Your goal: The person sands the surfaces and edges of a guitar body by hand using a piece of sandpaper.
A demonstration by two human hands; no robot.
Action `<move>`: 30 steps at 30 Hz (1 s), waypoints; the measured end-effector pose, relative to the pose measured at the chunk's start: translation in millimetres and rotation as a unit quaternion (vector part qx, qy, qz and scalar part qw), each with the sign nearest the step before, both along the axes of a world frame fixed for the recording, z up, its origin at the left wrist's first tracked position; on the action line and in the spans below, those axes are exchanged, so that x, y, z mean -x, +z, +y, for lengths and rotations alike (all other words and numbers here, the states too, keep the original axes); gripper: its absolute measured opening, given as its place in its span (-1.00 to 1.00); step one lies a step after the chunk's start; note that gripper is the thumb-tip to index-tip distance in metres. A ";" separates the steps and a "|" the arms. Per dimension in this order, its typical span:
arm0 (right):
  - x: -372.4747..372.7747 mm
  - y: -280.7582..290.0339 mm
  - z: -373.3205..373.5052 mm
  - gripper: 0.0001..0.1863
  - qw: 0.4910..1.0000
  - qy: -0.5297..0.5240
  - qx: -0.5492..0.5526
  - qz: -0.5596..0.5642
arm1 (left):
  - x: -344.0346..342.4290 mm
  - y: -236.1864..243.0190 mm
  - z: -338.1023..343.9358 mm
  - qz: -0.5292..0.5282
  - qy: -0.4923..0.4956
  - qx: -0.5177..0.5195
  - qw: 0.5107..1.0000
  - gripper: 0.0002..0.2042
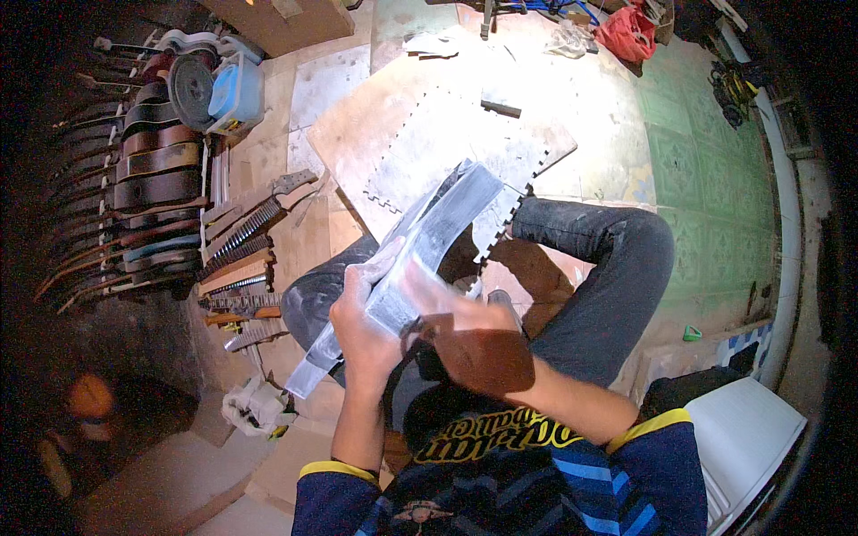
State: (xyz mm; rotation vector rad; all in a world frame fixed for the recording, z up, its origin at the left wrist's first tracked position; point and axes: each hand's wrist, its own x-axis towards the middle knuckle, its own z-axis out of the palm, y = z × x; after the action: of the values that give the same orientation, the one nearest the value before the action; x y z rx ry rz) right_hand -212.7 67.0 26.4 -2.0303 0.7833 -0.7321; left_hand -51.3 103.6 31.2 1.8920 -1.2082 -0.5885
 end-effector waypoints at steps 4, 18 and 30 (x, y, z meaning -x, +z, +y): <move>7.7 -5.4 4.5 -0.50 0.995 0.012 -0.087 0.046 | 4.5 5.7 2.5 -0.032 -0.031 0.024 0.999 -0.56; 6.4 24.3 8.9 -0.80 0.997 0.047 0.031 0.058 | 3.4 -13.6 2.4 0.046 0.007 0.071 0.996 -0.60; 7.1 20.8 23.0 -0.67 0.996 0.019 0.052 0.074 | 7.0 -2.7 7.0 -0.025 -0.005 -0.022 0.999 -0.62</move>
State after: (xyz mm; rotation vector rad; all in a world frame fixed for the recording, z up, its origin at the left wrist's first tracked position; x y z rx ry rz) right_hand -219.8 90.0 47.2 -2.2078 0.8019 -0.6173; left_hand -58.3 110.6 28.5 1.9496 -1.2461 -0.5797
